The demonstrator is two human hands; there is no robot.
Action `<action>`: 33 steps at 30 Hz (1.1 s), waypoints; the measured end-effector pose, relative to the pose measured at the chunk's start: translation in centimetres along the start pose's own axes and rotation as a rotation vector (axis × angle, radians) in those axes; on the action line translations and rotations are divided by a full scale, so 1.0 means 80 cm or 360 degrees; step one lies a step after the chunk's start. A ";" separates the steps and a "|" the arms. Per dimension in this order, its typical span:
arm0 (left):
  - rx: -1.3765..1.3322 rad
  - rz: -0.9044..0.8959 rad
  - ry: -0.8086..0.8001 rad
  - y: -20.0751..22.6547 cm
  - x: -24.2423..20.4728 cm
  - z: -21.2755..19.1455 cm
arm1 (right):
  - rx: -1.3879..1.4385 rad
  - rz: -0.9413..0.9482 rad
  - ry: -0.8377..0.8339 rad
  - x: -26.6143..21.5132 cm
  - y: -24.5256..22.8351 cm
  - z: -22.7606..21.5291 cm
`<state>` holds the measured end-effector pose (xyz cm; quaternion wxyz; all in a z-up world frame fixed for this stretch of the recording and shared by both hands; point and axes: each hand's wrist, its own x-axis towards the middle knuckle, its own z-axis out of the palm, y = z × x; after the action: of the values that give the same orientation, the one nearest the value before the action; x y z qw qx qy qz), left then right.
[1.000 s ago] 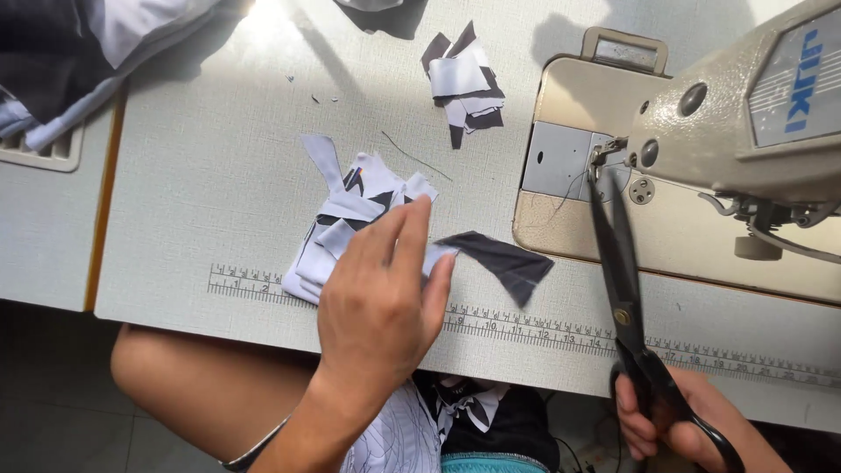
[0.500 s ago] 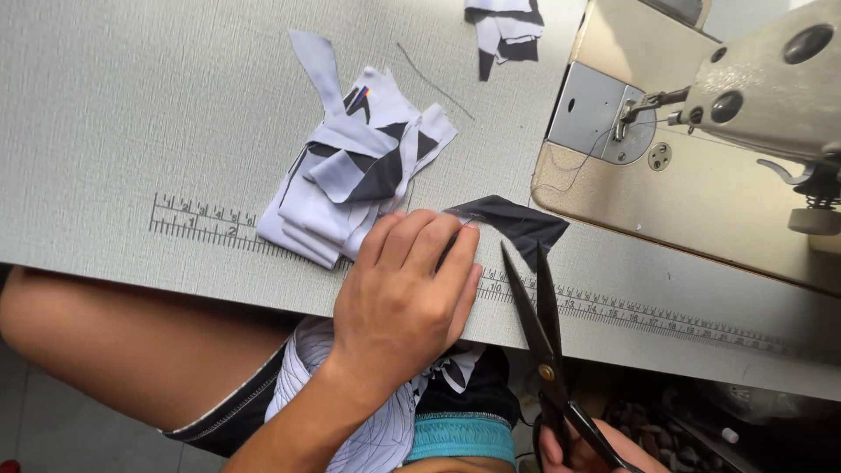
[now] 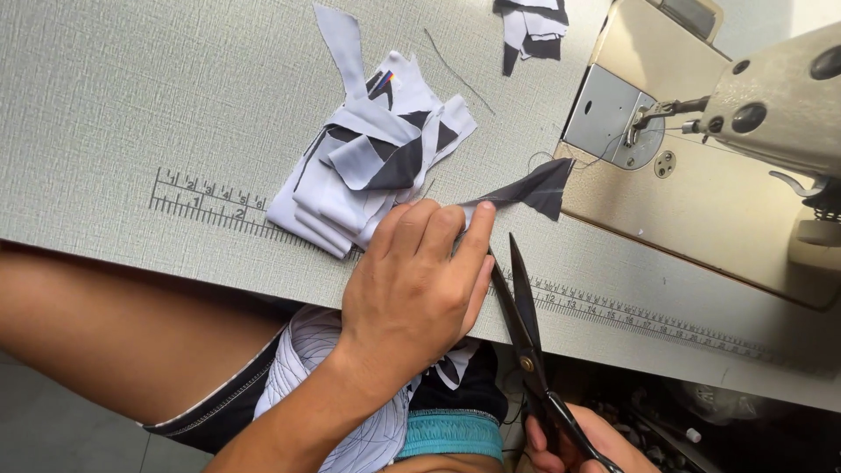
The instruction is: Trimming excess material from sewn fabric pieces using scissors at a sewing workstation.
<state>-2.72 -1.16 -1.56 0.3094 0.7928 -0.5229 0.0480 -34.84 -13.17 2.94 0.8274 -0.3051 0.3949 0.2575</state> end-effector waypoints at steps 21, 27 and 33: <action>-0.0055 0.0017 0.0117 -0.003 0.002 -0.002 | -0.0355 -0.0446 0.0381 0.026 -0.043 0.014; -0.0086 0.0026 0.0134 -0.005 0.001 -0.002 | -0.0343 -0.0460 0.0218 0.019 -0.052 0.019; -0.0112 0.0023 0.0141 -0.005 0.002 -0.004 | -0.0247 -0.0447 0.0290 0.022 -0.055 0.018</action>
<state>-2.23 -1.04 -1.41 0.3595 0.7748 -0.5158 0.0668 -30.23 -14.84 3.57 0.7901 -0.4421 0.4006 0.1404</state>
